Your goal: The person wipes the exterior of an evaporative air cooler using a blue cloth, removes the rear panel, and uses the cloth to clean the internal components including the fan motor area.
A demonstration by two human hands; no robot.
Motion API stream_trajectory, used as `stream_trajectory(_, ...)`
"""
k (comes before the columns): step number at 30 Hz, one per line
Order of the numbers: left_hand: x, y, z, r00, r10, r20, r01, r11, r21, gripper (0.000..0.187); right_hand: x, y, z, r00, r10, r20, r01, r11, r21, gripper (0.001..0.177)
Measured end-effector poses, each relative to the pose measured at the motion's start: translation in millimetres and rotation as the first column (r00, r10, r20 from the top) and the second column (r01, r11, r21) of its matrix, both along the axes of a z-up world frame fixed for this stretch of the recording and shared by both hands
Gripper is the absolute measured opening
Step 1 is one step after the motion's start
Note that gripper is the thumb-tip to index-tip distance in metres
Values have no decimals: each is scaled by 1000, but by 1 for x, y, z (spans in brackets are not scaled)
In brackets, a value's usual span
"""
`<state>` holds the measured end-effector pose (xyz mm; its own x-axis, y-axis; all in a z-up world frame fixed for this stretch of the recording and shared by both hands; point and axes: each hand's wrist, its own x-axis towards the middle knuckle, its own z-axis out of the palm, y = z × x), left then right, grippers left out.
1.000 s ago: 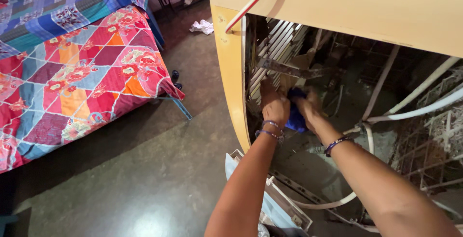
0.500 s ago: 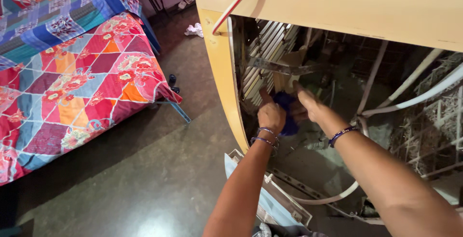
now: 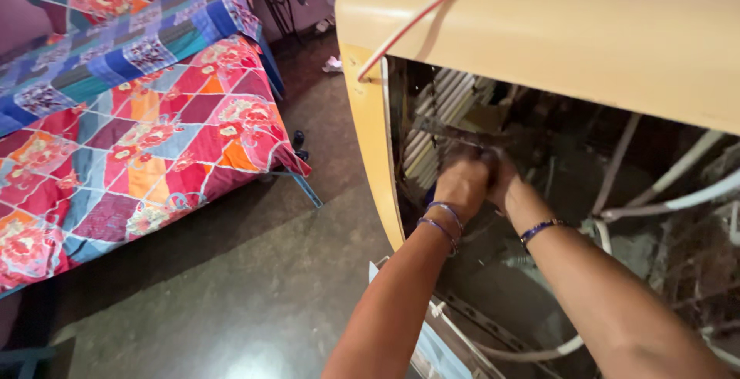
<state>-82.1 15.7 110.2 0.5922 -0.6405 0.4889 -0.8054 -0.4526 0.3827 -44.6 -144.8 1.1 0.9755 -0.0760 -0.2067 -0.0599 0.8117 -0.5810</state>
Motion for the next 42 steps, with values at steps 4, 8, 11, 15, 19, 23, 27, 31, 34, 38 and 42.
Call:
stream_trajectory(4,35,-19,-6,950,-197,241,72,892,447,30,2,-4,-12,996,-39,-86,44,997,58,49)
stream_trajectory(8,37,-21,12,854,-185,486,-11,928,373,45,12,-15,-29,1000,10,-28,-6,992,128,52)
stream_trajectory(11,40,-36,10,932,-54,358,-39,968,246,46,8,-14,-27,999,27,31,-31,990,136,50)
stream_trajectory(15,53,-44,-18,856,-123,503,-153,869,471,59,-10,7,-19,948,-70,-311,132,974,185,58)
stream_trajectory(19,69,-47,-20,959,19,284,-108,948,301,43,0,13,-38,967,-87,-241,97,995,30,50)
stream_trajectory(23,61,-54,-8,954,-3,300,-35,992,121,34,16,-4,-76,974,-86,-208,109,989,101,48)
stream_trajectory(27,55,-42,-5,957,-159,241,75,942,326,48,16,-33,-106,969,100,-226,-57,980,192,56)
stream_trajectory(31,63,-24,-14,886,-219,409,-6,877,481,62,9,-31,-103,967,59,-247,-45,997,62,36)
stream_trajectory(34,73,-29,-26,838,-136,528,-146,876,459,67,-4,-15,-78,978,64,-199,-62,998,14,34)
stream_trajectory(38,80,-58,-36,894,112,433,-215,957,195,66,-15,2,-20,985,6,-174,-9,1000,-11,42)
stream_trajectory(42,76,-58,-61,888,-87,452,-153,871,467,68,-31,5,25,936,55,-347,-52,998,19,74)
